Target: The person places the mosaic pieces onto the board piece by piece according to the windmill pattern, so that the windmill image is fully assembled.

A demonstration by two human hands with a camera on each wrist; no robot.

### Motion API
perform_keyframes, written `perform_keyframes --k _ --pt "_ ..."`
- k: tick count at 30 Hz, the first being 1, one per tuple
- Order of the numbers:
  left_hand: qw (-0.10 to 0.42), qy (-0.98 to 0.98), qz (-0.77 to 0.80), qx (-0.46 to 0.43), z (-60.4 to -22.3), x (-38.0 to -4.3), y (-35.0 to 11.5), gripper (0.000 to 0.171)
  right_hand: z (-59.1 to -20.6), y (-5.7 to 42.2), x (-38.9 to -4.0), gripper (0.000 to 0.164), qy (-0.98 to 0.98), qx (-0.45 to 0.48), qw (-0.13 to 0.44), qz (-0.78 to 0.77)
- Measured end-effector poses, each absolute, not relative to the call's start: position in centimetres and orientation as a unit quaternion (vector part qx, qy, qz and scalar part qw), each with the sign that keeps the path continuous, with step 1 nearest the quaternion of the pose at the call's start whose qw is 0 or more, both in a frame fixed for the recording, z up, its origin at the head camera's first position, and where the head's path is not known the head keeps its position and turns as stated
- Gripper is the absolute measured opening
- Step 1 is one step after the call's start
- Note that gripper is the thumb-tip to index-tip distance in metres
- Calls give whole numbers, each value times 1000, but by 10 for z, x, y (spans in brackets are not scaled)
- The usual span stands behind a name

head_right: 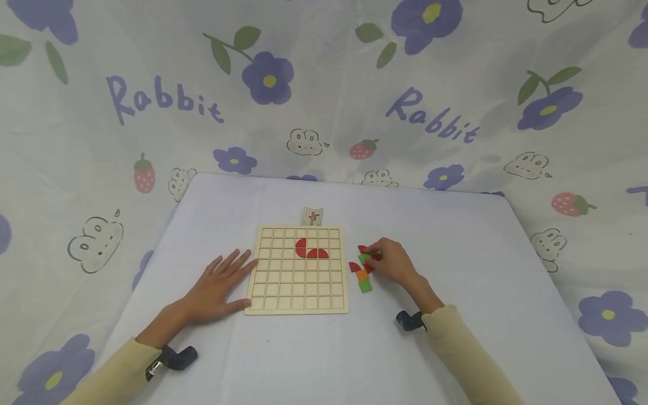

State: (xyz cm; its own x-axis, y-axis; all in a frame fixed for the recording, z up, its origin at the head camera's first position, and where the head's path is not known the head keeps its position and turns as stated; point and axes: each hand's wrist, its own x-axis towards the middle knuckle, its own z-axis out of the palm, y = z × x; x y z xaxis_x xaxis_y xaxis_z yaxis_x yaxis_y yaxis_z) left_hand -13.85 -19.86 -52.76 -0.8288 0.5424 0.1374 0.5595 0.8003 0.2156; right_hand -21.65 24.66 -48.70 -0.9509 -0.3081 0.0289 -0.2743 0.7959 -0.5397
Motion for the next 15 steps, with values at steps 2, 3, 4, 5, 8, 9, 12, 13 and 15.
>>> perform_keyframes --k 2,3,4,5,8,9,12,13,15 --pt "34 -948 -124 -290 -528 -138 -199 88 -488 252 -215 20 949 -153 31 -275" --pt "34 -948 -123 -290 -528 -138 -198 88 -488 254 -214 19 949 -152 33 -275" --pt "33 -948 -124 -290 -528 -139 -199 88 -488 257 -214 18 949 -150 36 -275" --pt "32 -948 -125 -290 -528 -139 -199 88 -488 259 -213 17 948 -150 40 -277" --pt "29 -948 -126 -291 -529 -139 -199 89 -487 266 -212 16 948 -148 53 -277" --pt "27 -948 -126 -290 -529 -139 -199 89 -487 268 -211 16 948 -148 57 -278" --pt "21 -950 -122 -288 -530 -139 -199 89 -487 271 -210 17 947 -149 66 -278" --pt "19 -950 -120 -287 -530 -140 -199 89 -487 272 -211 18 947 -149 68 -277" --pt "15 -951 -119 -286 -530 -140 -199 89 -488 272 -212 20 946 -149 78 -278"
